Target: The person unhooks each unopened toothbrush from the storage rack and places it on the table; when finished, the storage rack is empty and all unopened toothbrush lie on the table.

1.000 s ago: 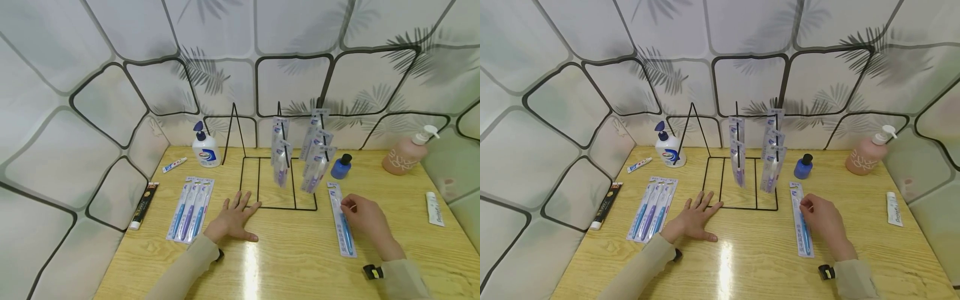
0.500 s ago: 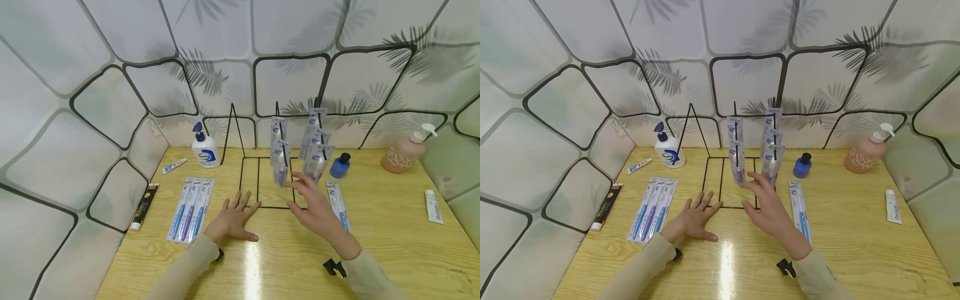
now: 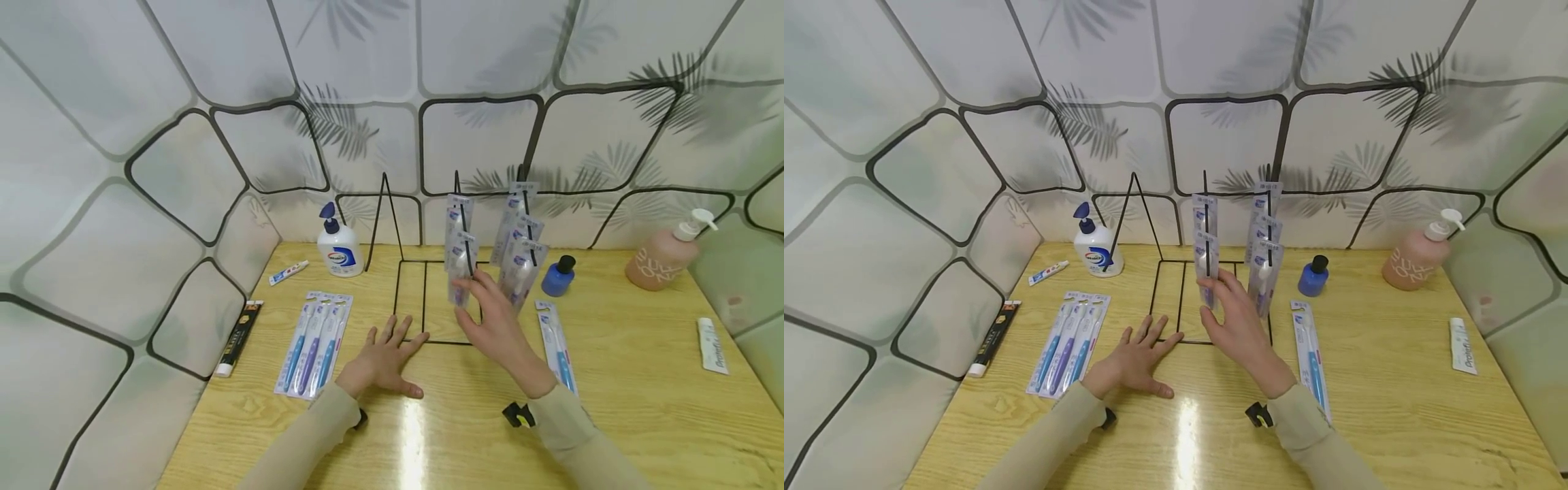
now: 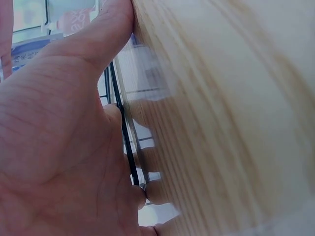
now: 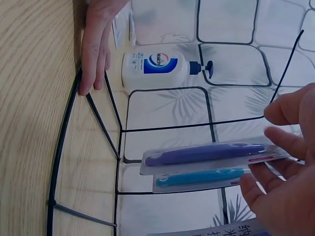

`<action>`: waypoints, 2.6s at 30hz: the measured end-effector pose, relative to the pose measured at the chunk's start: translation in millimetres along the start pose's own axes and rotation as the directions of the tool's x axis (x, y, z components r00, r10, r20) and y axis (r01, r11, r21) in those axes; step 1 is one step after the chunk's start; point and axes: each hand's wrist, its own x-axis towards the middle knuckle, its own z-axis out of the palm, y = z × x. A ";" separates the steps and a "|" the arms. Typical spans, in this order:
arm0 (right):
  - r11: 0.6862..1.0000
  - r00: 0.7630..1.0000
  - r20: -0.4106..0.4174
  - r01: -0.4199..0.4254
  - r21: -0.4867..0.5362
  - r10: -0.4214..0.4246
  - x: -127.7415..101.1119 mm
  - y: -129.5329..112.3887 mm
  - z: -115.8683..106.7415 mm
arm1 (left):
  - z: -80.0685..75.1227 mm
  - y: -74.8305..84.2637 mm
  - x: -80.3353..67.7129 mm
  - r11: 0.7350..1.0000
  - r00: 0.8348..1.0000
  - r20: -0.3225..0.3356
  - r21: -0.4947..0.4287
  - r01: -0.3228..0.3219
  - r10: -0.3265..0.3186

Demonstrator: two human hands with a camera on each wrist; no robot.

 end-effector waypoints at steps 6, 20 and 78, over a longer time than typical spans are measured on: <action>0.998 0.997 -0.064 0.043 0.041 -0.040 -0.9 -3.6 -4.3 | -0.1 -0.2 0.6 1.000 1.000 -0.002 0.004 -0.001 0.001; 0.991 0.977 -0.170 0.132 0.024 -0.126 -51.6 -6.3 -47.1 | 1.1 -1.5 1.9 1.000 1.000 0.000 0.007 -0.003 0.003; 0.717 0.654 0.310 -0.560 -0.415 0.690 -80.9 135.0 -128.9 | 1.5 -1.0 0.3 1.000 1.000 -0.004 -0.003 -0.008 0.008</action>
